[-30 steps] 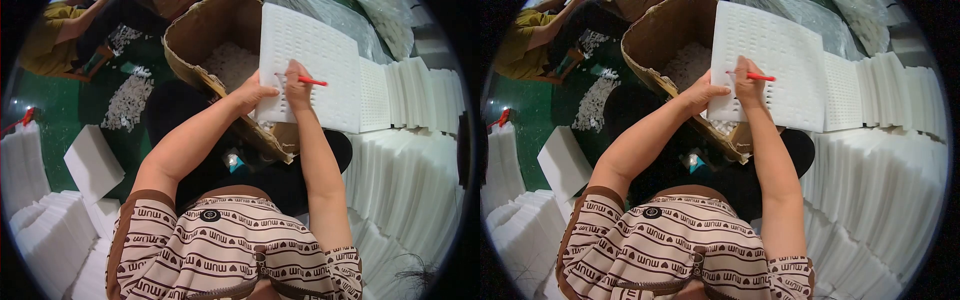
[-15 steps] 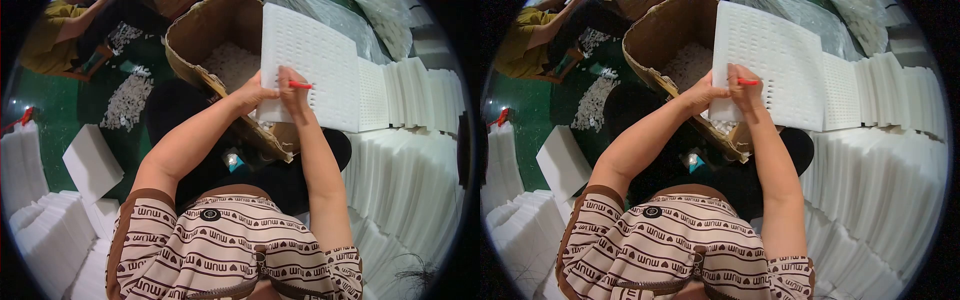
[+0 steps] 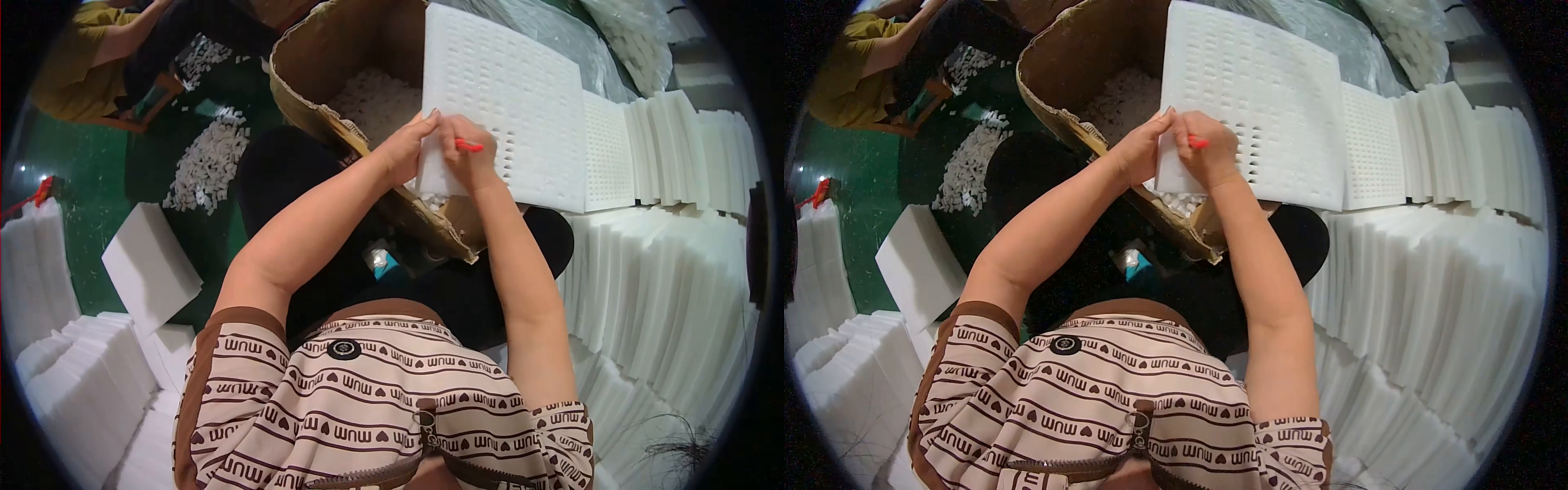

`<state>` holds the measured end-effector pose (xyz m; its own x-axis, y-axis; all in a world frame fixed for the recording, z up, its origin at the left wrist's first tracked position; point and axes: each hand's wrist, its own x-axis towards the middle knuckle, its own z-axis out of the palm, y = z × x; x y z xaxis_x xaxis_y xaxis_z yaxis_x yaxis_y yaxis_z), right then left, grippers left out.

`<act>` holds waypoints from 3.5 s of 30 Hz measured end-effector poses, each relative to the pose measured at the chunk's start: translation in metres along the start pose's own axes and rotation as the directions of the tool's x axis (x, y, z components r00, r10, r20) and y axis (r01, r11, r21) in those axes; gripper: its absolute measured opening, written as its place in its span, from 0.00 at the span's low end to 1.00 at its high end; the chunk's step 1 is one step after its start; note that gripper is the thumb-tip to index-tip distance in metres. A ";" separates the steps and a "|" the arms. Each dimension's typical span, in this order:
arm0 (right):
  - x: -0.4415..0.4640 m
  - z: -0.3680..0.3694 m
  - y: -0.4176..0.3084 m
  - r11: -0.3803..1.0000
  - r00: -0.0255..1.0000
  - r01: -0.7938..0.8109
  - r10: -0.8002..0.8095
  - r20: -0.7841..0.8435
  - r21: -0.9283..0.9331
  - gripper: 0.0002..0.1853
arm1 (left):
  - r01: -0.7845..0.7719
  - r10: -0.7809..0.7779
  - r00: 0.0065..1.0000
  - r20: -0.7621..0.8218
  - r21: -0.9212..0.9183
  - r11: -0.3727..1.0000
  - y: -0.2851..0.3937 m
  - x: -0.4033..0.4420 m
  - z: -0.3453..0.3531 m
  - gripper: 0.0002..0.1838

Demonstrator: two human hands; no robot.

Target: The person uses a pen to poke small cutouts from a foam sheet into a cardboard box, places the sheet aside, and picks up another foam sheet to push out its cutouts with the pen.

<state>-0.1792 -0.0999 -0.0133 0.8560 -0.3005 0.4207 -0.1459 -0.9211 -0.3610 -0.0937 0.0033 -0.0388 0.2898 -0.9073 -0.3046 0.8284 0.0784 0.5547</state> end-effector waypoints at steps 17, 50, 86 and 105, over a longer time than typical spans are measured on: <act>-0.012 0.001 0.007 0.966 0.990 -0.118 0.131 -0.044 0.228 0.18 | -0.008 0.008 0.998 -0.055 0.013 1.000 0.000 0.000 0.001 0.24; -0.049 -0.020 0.004 0.692 0.920 -0.314 0.391 0.028 0.650 0.14 | -0.002 -0.002 0.999 -0.037 -0.107 0.994 -0.001 -0.001 0.008 0.25; -0.089 -0.155 -0.056 0.297 0.753 -0.269 0.658 0.008 0.916 0.22 | -0.153 0.157 0.987 -0.019 0.127 0.980 0.036 -0.041 0.000 0.30; 0.011 -0.078 0.053 0.241 0.650 -0.540 0.729 0.217 0.807 0.21 | 0.250 -0.189 0.954 -0.232 0.272 0.929 0.079 -0.010 0.004 0.39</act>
<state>-0.2166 -0.1714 0.0373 0.5574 -0.8126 -0.1703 -0.0970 0.1399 -0.9854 -0.0332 0.0173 0.0114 0.2315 -0.7849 -0.5748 0.7120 -0.2659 0.6499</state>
